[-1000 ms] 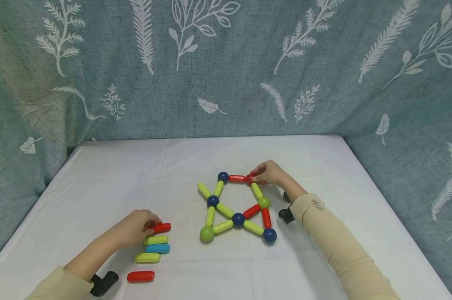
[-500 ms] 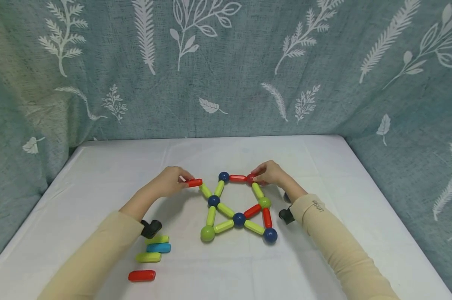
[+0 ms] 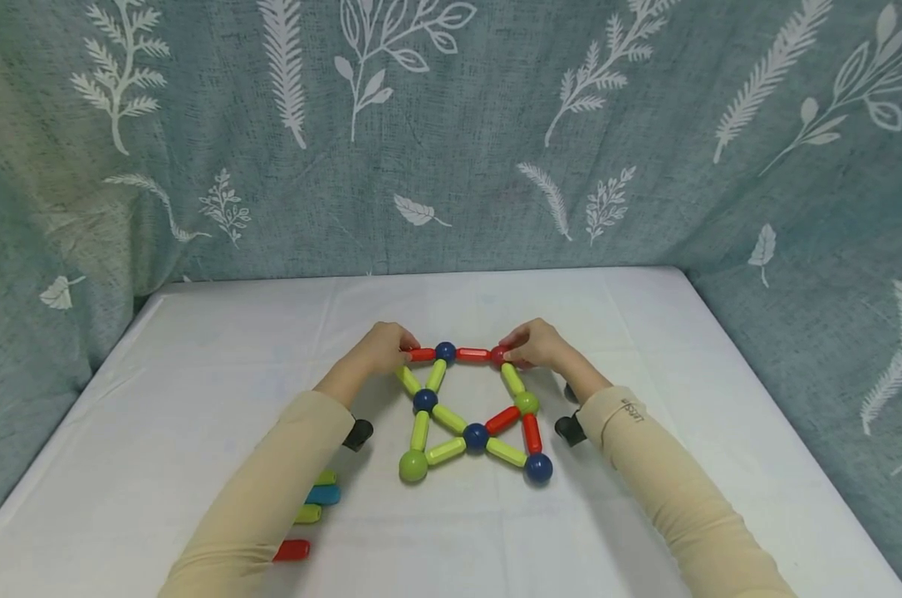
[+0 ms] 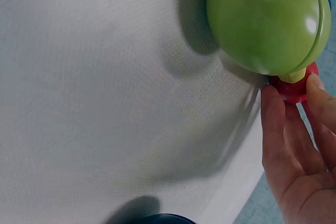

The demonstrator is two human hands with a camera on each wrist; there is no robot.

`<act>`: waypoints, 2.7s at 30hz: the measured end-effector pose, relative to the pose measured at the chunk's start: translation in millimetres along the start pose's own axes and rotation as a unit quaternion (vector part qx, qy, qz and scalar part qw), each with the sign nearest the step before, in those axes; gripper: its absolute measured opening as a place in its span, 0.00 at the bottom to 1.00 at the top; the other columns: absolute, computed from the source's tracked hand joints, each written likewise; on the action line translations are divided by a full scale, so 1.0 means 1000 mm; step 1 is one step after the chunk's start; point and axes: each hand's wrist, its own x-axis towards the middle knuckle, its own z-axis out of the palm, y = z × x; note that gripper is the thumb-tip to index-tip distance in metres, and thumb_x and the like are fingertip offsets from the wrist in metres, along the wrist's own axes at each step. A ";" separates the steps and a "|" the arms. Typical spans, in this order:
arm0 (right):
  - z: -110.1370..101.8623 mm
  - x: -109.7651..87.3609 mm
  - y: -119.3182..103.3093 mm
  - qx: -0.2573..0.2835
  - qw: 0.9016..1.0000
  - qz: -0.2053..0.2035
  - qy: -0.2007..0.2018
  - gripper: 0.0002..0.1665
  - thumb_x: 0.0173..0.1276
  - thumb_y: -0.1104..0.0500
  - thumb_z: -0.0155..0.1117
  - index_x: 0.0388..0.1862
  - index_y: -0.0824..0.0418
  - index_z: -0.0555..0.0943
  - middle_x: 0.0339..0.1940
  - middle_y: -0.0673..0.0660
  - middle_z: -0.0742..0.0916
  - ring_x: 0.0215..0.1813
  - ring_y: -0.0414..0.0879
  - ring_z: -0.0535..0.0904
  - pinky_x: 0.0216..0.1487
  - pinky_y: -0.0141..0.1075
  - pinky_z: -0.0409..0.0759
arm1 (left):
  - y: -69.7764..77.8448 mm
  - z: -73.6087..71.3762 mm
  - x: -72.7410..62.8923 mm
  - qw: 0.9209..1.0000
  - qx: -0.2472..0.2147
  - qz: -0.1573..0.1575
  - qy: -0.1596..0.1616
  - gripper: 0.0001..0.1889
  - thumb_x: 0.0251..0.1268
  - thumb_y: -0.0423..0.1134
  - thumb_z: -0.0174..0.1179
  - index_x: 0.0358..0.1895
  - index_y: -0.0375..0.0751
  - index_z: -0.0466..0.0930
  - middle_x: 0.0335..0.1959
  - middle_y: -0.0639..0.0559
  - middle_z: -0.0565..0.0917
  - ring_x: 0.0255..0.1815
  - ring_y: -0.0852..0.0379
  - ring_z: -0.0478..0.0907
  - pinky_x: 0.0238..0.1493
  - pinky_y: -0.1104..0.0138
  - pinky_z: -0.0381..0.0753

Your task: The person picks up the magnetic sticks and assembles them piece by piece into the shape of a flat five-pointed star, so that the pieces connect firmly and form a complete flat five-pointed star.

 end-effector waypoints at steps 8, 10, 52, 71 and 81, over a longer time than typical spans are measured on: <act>-0.002 -0.001 0.000 0.004 1.000 -0.001 -0.008 0.15 0.61 0.66 0.62 0.48 0.67 0.80 0.46 0.62 0.81 0.37 0.46 0.78 0.37 0.32 0.80 | 0.001 0.001 0.001 1.000 -0.013 -0.012 -0.012 0.13 0.61 0.27 0.51 0.48 0.30 0.79 0.49 0.38 0.79 0.52 0.46 0.73 0.53 0.58 0.72; -0.002 -0.001 -0.001 0.004 1.000 -0.002 -0.010 0.15 0.61 0.66 0.62 0.48 0.67 0.79 0.46 0.63 0.81 0.37 0.46 0.79 0.37 0.33 0.80 | 0.001 0.002 0.001 1.000 -0.010 -0.014 -0.012 0.14 0.62 0.27 0.51 0.49 0.30 0.79 0.49 0.38 0.79 0.52 0.45 0.73 0.53 0.58 0.72; -0.007 -0.025 -0.006 -0.144 0.987 -0.055 -0.050 0.14 0.59 0.67 0.64 0.45 0.69 0.80 0.41 0.63 0.84 0.33 0.45 0.80 0.33 0.32 0.79 | 0.011 0.033 -0.105 0.995 0.054 0.037 0.077 0.13 0.38 0.40 0.75 0.22 0.42 0.78 0.21 0.56 0.77 0.23 0.59 0.71 0.24 0.67 0.71; 0.003 -0.075 0.014 -0.224 0.969 -0.095 -0.035 0.10 0.54 0.61 0.69 0.34 0.66 0.82 0.24 0.53 0.83 0.27 0.42 0.76 0.29 0.32 0.75 | -0.017 0.016 -0.062 0.989 0.077 0.094 0.088 0.12 0.47 0.31 0.69 0.37 0.33 0.84 0.37 0.43 0.84 0.43 0.46 0.79 0.45 0.59 0.77; 0.022 -0.103 0.013 -0.248 0.963 -0.100 -0.017 0.09 0.52 0.59 0.71 0.29 0.63 0.83 0.17 0.49 0.79 0.21 0.41 0.71 0.24 0.29 0.73 | -0.017 0.014 -0.054 0.990 0.070 0.099 0.074 0.13 0.46 0.30 0.69 0.38 0.34 0.84 0.38 0.44 0.84 0.44 0.47 0.79 0.46 0.60 0.77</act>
